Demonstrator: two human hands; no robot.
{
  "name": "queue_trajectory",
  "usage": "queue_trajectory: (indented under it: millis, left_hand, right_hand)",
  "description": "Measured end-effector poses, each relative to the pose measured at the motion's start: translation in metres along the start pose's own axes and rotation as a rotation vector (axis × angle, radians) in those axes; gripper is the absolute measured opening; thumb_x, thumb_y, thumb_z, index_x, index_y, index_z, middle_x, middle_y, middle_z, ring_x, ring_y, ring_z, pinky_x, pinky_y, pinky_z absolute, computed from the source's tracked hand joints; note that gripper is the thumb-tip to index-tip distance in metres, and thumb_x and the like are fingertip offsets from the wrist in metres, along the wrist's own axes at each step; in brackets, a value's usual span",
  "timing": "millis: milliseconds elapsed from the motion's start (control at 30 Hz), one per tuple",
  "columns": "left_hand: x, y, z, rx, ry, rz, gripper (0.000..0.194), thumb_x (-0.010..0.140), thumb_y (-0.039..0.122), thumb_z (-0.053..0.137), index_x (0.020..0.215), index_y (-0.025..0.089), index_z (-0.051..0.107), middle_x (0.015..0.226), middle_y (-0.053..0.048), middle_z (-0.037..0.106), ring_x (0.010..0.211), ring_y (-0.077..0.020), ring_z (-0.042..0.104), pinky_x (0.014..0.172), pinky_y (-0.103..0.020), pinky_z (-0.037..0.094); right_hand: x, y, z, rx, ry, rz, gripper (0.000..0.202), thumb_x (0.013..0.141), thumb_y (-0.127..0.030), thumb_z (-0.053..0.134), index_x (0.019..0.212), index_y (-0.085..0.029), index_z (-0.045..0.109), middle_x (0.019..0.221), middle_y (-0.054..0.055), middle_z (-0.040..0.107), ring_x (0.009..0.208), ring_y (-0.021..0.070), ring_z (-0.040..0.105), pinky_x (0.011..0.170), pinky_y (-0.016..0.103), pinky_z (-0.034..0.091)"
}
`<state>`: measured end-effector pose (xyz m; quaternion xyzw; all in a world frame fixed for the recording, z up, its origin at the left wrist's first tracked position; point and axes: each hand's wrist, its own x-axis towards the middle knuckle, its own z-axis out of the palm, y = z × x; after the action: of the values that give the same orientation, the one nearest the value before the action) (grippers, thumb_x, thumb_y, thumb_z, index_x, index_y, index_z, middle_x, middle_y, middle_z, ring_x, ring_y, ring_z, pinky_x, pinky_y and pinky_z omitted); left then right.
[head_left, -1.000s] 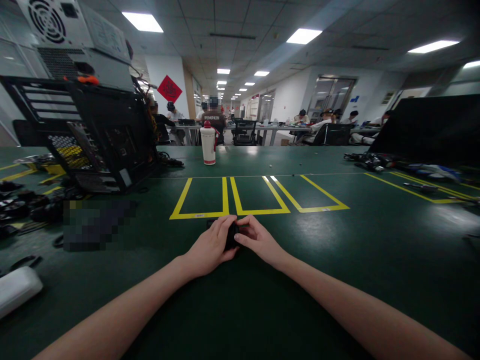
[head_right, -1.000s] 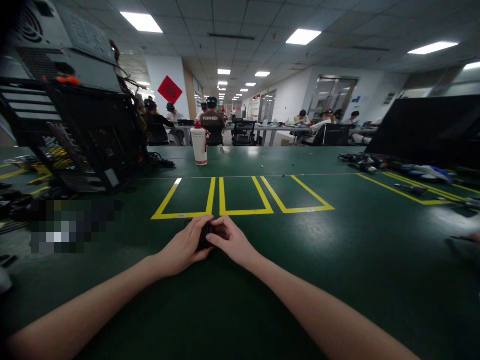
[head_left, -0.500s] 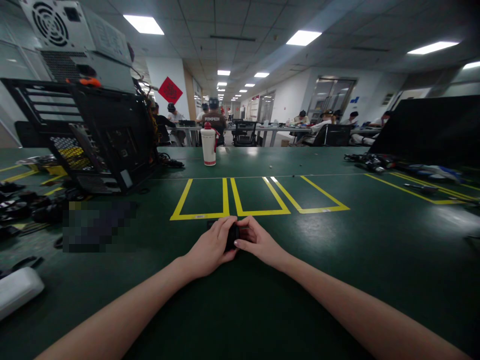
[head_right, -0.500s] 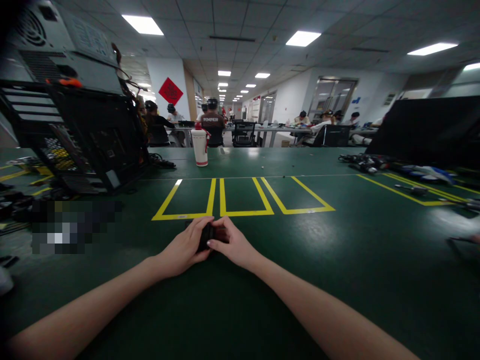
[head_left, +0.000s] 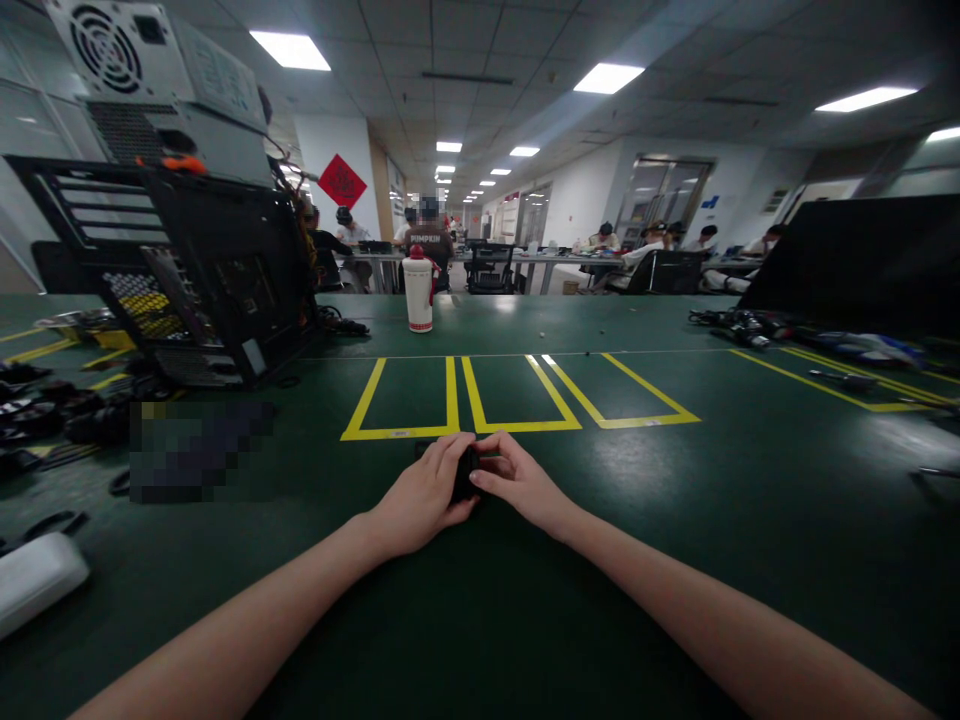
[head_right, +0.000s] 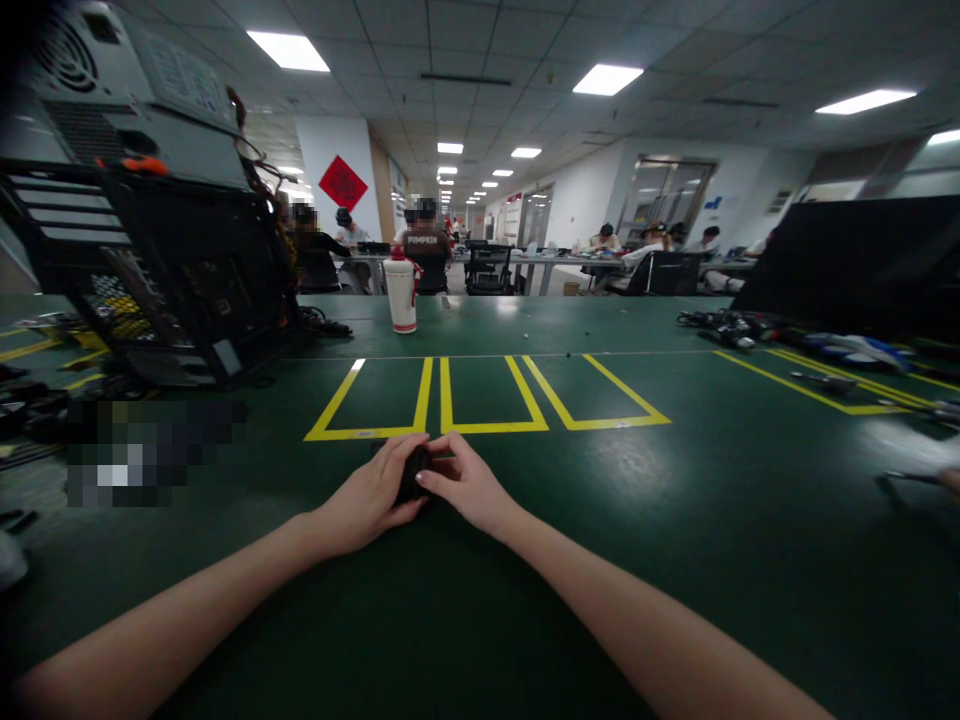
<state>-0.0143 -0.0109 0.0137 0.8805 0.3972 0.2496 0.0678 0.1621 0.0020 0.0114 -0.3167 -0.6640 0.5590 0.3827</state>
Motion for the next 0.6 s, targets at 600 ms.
queue_trajectory:
  millis: [600]
  left_hand:
    - [0.0004,-0.002,0.0022,0.018,0.0,0.004,0.066,0.074,0.026,0.056,0.127,0.021,0.015,0.126,-0.011,0.034,0.113,-0.0256,0.04,0.092,-0.044,0.038]
  right_hand:
    - [0.002,0.0042,-0.0022,0.047,-0.023,-0.009,0.032,0.069,-0.022,0.062,0.096,-0.021,0.044,0.102,0.003,0.052,0.099,0.0181,0.053,0.087,0.039,0.042]
